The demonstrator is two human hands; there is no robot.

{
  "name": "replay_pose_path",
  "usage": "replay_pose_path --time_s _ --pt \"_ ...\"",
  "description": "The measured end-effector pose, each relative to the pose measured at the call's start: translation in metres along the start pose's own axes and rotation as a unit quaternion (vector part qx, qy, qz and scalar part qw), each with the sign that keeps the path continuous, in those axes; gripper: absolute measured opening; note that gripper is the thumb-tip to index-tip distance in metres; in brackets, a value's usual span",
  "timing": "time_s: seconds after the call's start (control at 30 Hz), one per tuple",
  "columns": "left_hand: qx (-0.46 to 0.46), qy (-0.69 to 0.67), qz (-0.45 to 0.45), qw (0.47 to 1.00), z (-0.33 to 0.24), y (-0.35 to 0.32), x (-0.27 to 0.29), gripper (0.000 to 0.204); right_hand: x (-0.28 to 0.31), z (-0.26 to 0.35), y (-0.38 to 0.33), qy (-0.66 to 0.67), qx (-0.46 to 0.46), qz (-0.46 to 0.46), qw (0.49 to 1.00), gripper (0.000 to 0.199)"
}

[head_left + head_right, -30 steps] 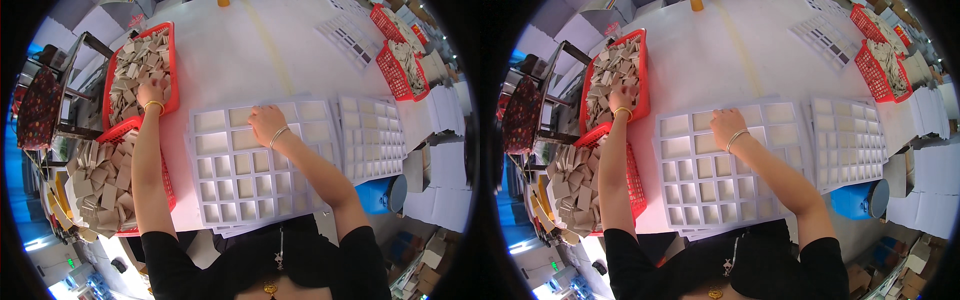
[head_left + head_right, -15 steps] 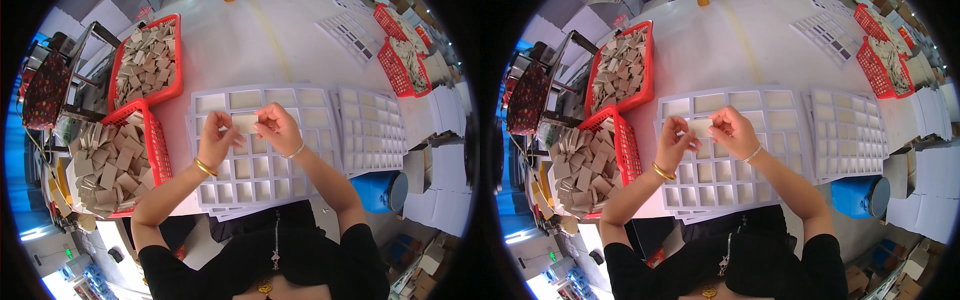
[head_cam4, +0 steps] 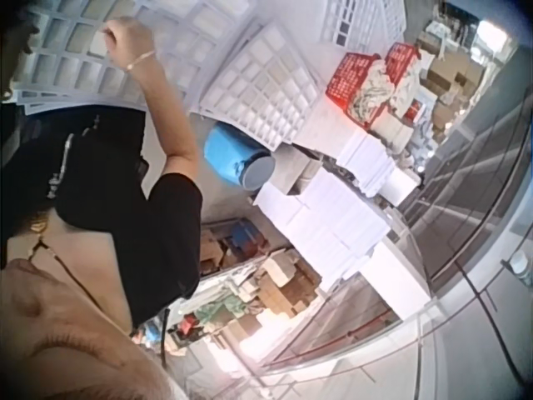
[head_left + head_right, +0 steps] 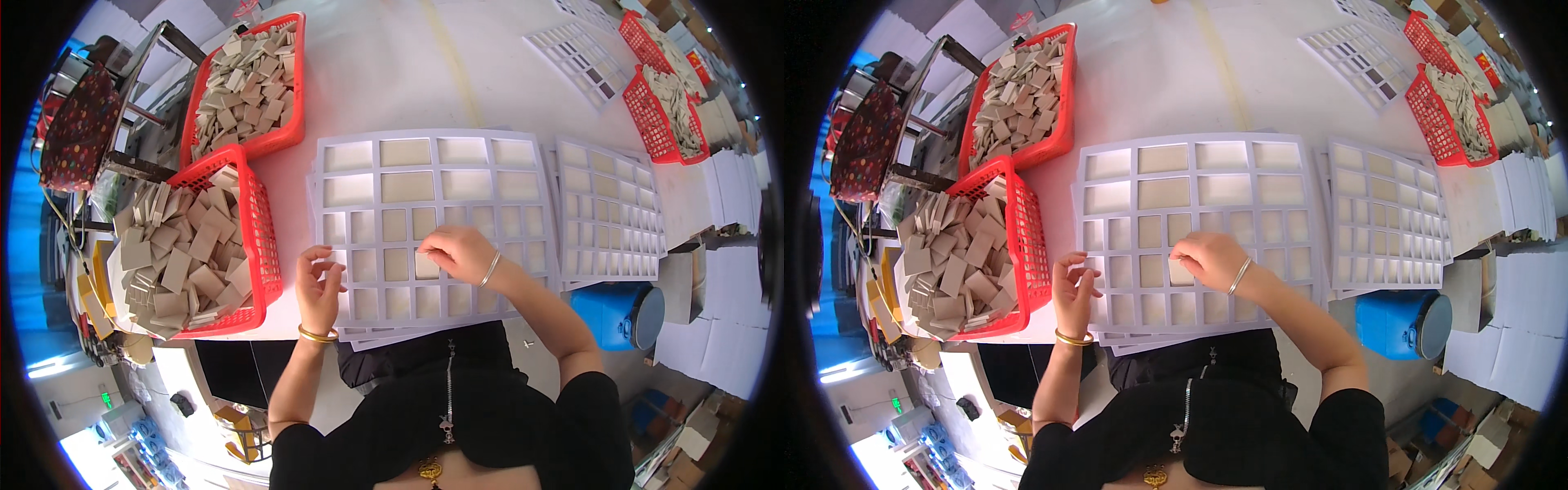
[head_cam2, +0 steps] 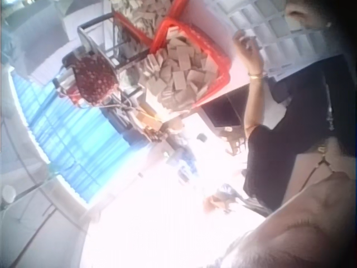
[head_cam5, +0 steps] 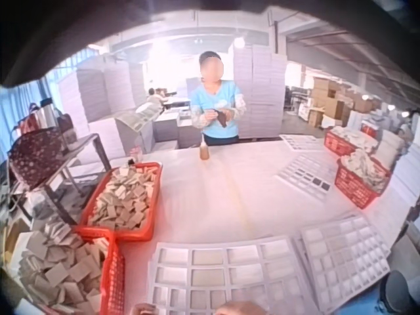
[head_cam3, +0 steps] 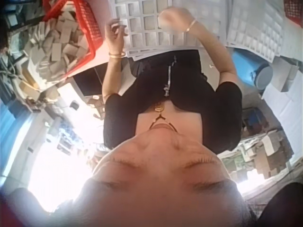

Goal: The person places small rectangular blocks from red baskets into the compartments of white plastic trays. The person handles the blocks one by one, filling the grid slots of the trays on the table.

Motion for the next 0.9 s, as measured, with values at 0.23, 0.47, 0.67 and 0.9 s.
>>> replay_pose_path --time_s 0.23,0.47,0.67,0.9 --pt "-0.116 0.334 -0.111 0.929 0.031 -0.011 0.039 0.021 -0.006 0.016 -0.004 -0.241 0.028 0.007 0.970 0.015" --pt "0.047 0.341 -0.031 0.938 0.038 -0.010 0.047 0.022 0.037 0.015 -0.039 -0.173 -0.049 -0.137 0.974 0.029" --pt "0.133 0.061 0.062 0.987 0.024 -0.008 0.059 0.007 0.086 -0.072 -0.163 -0.284 -0.303 -0.278 0.866 0.049" --pt "0.021 0.038 0.063 0.997 -0.013 -0.021 0.054 0.010 0.071 -0.076 -0.171 -0.133 -0.288 -0.282 0.905 0.053"
Point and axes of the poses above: each hand's wrist, its own y-axis towards the middle knuckle, its own x-axis out of the back of the hand, z = x × y, the point moved 2 cm from there along y, towards the middle knuckle, and after that the axes turned 3 degrees about x, right-handed, at the moved point
